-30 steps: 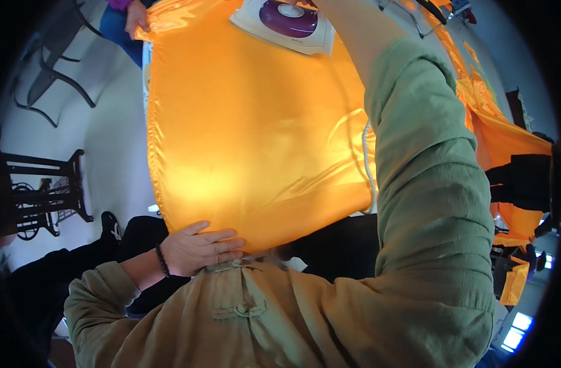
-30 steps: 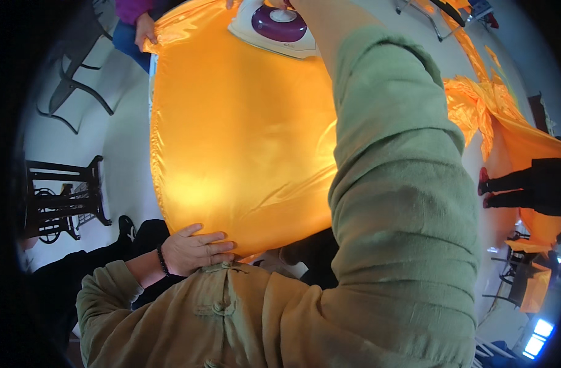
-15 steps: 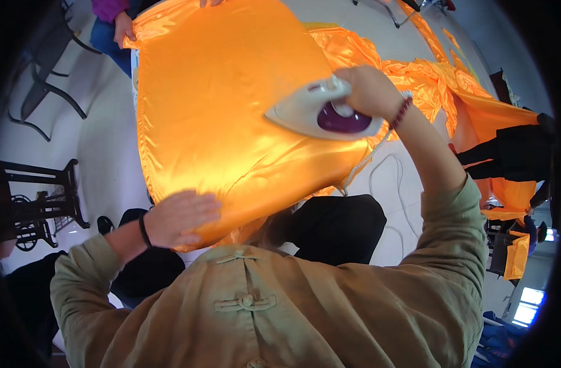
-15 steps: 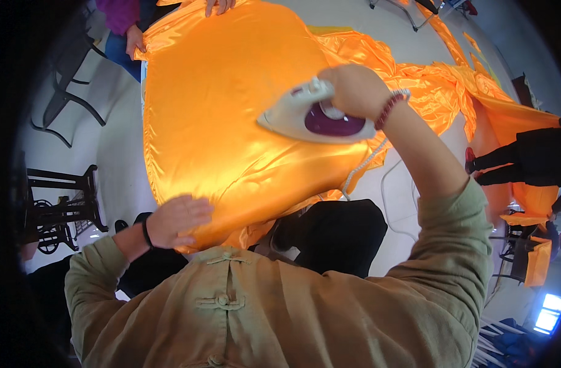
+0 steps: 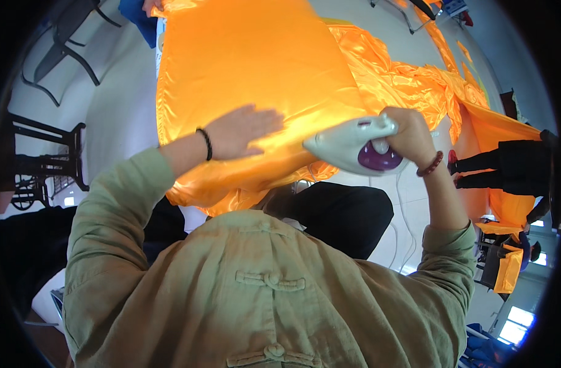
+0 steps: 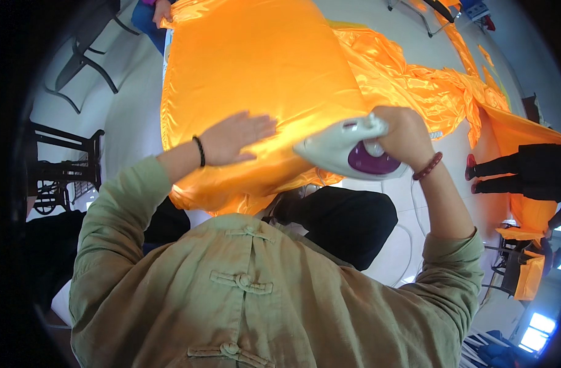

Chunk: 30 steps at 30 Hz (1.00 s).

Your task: The person irons a large orange fabric laid on a padded surface. They use a steam iron to smooth the material, periodically lifting and repositioning the fabric to access different areas.

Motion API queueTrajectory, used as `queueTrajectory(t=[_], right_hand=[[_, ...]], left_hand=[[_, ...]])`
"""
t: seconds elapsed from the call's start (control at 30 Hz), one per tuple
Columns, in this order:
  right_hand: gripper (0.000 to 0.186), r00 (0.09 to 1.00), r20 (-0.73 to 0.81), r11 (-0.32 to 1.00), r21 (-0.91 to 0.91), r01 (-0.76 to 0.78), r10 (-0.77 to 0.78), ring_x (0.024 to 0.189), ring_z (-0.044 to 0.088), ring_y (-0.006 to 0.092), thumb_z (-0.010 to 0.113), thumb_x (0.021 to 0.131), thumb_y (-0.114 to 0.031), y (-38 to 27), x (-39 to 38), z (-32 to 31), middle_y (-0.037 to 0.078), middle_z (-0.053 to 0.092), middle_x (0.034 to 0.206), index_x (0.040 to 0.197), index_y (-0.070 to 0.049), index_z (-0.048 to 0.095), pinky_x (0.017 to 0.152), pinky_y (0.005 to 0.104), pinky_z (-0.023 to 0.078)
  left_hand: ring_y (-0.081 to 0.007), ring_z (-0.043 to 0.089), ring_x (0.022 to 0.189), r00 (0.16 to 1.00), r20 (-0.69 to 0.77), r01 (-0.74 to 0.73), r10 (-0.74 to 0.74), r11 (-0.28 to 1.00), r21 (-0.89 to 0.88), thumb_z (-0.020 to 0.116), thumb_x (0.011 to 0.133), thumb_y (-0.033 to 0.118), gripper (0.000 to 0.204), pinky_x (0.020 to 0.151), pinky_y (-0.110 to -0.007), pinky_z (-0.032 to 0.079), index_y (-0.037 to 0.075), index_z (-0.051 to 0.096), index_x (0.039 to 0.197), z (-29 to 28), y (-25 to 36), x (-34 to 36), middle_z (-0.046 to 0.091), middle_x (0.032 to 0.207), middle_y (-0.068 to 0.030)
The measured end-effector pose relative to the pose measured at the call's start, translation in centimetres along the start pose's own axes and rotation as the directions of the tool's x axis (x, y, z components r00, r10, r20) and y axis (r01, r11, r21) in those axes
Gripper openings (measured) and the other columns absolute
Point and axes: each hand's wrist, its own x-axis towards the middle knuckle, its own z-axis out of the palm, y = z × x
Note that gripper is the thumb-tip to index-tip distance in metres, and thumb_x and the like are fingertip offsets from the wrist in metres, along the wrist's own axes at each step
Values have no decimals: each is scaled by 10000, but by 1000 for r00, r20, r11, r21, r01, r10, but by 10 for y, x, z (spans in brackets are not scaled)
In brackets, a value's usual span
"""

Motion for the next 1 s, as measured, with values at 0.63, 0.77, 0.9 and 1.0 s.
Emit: queueTrajectory(t=[0.63, 0.77, 0.9, 1.0], right_hand=[[139, 891, 80, 887, -89, 453, -447, 737, 668, 339, 703, 727, -231, -166, 74, 72, 121, 678, 757, 833, -141, 696, 681, 425, 545], [304, 807, 94, 812, 58, 581, -583, 777, 691, 275, 783, 738, -388, -181, 36, 71, 77, 719, 852, 916, -147, 734, 675, 388, 551], [286, 855, 204, 867, -49, 496, -478, 763, 690, 256, 783, 753, -346, -182, 32, 64, 66, 717, 848, 921, -120, 730, 655, 375, 541], [237, 928, 163, 939, 132, 317, -336, 653, 675, 247, 768, 758, -246, -182, 58, 48, 113, 692, 768, 884, -59, 694, 584, 369, 521]], left_hand=[[-205, 537, 1193, 115, 210, -57, -971, -218, -974, 565, 989, 176, 375, 1053, -355, 373, 32, 531, 1333, 17, 6, -160, 622, 1243, -67], [-161, 608, 1035, 196, 297, -179, -935, -332, -926, 635, 957, 224, 320, 913, -305, 460, 27, 597, 1207, 42, 15, -166, 665, 1131, -72], [-152, 644, 894, 96, 239, -243, -966, -256, -936, 654, 947, 221, 262, 797, -296, 503, 23, 630, 1117, 68, 62, -171, 682, 1042, -53], [-119, 629, 830, -4, 277, -191, -961, -271, -944, 665, 943, 224, 237, 740, -283, 502, 5, 662, 1032, 82, 100, -173, 678, 933, -28]])
